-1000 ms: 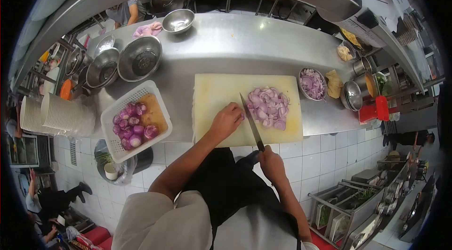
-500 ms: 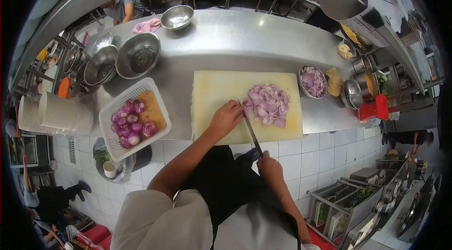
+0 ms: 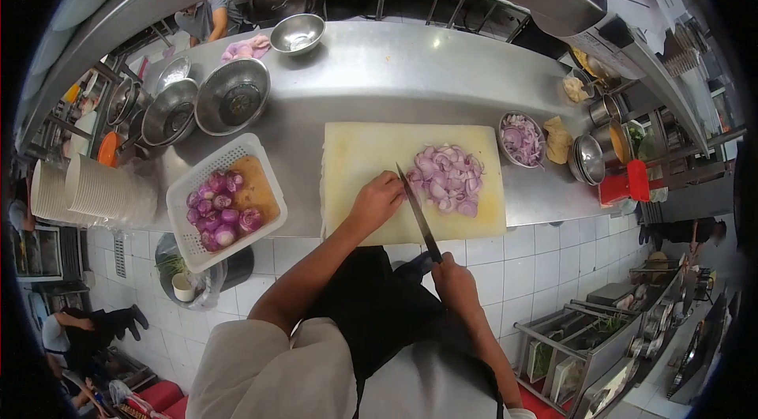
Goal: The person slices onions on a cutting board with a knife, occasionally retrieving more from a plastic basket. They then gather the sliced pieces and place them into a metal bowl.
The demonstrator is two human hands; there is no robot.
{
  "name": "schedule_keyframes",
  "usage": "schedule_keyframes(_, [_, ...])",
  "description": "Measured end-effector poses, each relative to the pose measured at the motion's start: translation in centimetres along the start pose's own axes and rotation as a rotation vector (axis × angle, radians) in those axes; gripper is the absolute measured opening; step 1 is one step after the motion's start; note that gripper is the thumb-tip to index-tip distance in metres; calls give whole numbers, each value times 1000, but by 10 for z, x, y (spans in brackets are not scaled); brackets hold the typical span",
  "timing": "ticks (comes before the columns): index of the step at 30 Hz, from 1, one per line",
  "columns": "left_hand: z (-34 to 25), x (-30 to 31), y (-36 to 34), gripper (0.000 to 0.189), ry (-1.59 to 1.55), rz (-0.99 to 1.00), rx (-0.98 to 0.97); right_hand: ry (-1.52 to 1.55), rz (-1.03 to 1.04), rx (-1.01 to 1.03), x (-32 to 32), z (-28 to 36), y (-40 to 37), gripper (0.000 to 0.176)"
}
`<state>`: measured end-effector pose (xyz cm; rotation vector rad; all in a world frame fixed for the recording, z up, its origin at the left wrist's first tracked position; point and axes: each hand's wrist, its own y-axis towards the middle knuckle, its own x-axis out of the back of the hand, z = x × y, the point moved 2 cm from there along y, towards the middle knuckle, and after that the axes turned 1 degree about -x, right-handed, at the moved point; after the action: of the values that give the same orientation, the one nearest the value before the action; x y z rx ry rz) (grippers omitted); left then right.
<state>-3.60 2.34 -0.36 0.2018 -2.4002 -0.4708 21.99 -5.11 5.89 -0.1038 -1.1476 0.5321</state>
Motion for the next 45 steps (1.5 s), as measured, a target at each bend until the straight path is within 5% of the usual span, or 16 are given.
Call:
schedule_keyframes(32, [4,2,2,18,-10,38,-14,-108,-4,-25,-19,-6,10,25])
schedule_keyframes(45, [-6,0,12,27,120,9,19,143,62,36,-9,-33,19,26])
